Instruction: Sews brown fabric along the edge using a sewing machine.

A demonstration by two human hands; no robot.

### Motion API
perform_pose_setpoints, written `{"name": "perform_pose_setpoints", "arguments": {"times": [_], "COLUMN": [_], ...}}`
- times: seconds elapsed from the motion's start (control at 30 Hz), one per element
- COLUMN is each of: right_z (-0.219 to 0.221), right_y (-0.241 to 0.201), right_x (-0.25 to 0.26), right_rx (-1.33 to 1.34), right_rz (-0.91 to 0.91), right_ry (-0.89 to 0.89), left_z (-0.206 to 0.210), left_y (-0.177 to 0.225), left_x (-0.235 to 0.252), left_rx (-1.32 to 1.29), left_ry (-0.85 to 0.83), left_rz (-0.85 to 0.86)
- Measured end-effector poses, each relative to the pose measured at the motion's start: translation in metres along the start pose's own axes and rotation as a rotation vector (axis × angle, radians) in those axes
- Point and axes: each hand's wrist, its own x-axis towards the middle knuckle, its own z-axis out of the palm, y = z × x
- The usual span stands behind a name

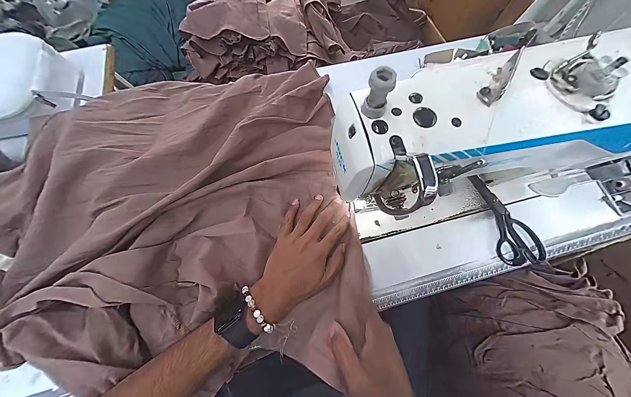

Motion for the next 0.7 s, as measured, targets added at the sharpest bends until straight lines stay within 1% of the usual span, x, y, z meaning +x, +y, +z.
{"name": "perform_pose_setpoints", "arguments": {"times": [0.07,0.13,0.27,0.7], "right_z": [-0.002,-0.008,-0.008,0.005], "right_y": [-0.007,-0.012,-0.011,-0.006], "right_x": [-0.019,-0.013,0.008,0.047], "right_rx": [0.181,0.240,0.138,-0.037], "right_rz": [0.045,0.000,-0.068,-0.110], "right_ry": [0.025,0.083,0.141,0.265], "left_z": [0.001,0.001,-0.001,-0.005], "left_y": [-0.001,-0.003,-0.005,-0.014], "left_x": [0.002,0.005,0.005,0.009], "left_rx": [-0.013,0.000,0.007,0.020], "left_ry": [0.031,0.070,0.099,0.073], "left_rz": [0.010,0.021,0.056,0.095]}}
